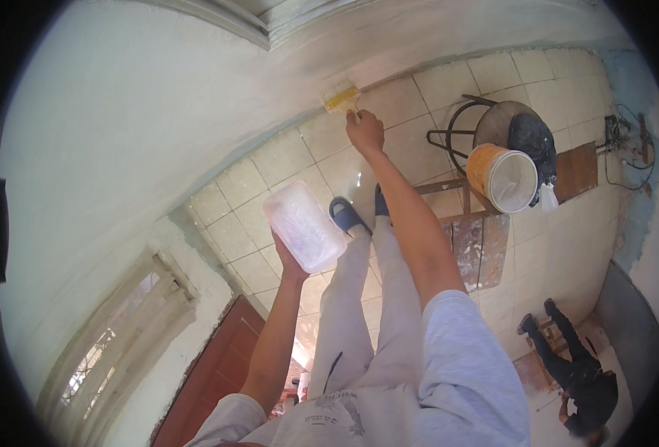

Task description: The person paints the upper corners and edges of a wall and ceiling intersection using a handheld paint brush while holding a plastic paint container in their other hand.

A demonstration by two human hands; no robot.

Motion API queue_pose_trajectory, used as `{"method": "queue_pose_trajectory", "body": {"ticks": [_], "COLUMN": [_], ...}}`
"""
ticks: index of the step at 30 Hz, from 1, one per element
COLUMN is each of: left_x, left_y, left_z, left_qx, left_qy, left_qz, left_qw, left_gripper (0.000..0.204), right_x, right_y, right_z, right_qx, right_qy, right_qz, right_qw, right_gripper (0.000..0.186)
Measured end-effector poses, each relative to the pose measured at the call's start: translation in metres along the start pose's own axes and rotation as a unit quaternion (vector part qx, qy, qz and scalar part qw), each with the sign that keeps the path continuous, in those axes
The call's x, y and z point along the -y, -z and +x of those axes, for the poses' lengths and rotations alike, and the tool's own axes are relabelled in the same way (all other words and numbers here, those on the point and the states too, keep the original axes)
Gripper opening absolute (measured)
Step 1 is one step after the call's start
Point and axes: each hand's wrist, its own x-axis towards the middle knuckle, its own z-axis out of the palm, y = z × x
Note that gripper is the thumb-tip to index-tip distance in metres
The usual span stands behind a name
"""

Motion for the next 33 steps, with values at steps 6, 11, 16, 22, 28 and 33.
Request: {"method": "queue_pose_trajectory", "body": {"ticks": [6,11,16,22,28,33], "left_x": [-0.004,-0.005,-0.003,-0.001,-0.003,-0.001], "left_y": [0.009,0.014,0.007,0.014,0.007,0.019], "left_z": [-0.004,-0.007,-0.009,-0.009,-0.003,-0.002], "left_qx": [0.009,-0.013,0.019,0.005,-0.015,-0.016], "left_qy": [-0.004,-0.004,0.005,0.004,0.003,0.003], "left_qz": [0.019,0.013,0.018,0.009,-0.011,-0.007], "left_qw": [1.000,1.000,1.000,1.000,1.000,1.000], "left_gripper": [0.079,0.078,0.078,0.078,0.079,0.080], "right_x": [0.006,0.031,0.044,0.031,0.002,0.022], "right_y": [0.015,0.033,0.036,0.040,0.032,0.032], "right_z": [-0.019,-0.023,-0.037,-0.086,-0.080,-0.045], "right_qx": [-0.047,-0.115,-0.124,0.034,-0.050,-0.101], "right_qy": [0.054,0.131,0.162,0.217,0.183,0.137], "right_qz": [0.077,0.103,0.102,0.043,0.092,0.089], "right_qw": [0.994,0.979,0.973,0.975,0.978,0.981], "right_gripper": [0.047,0.040,0.036,0.034,0.037,0.040]}}
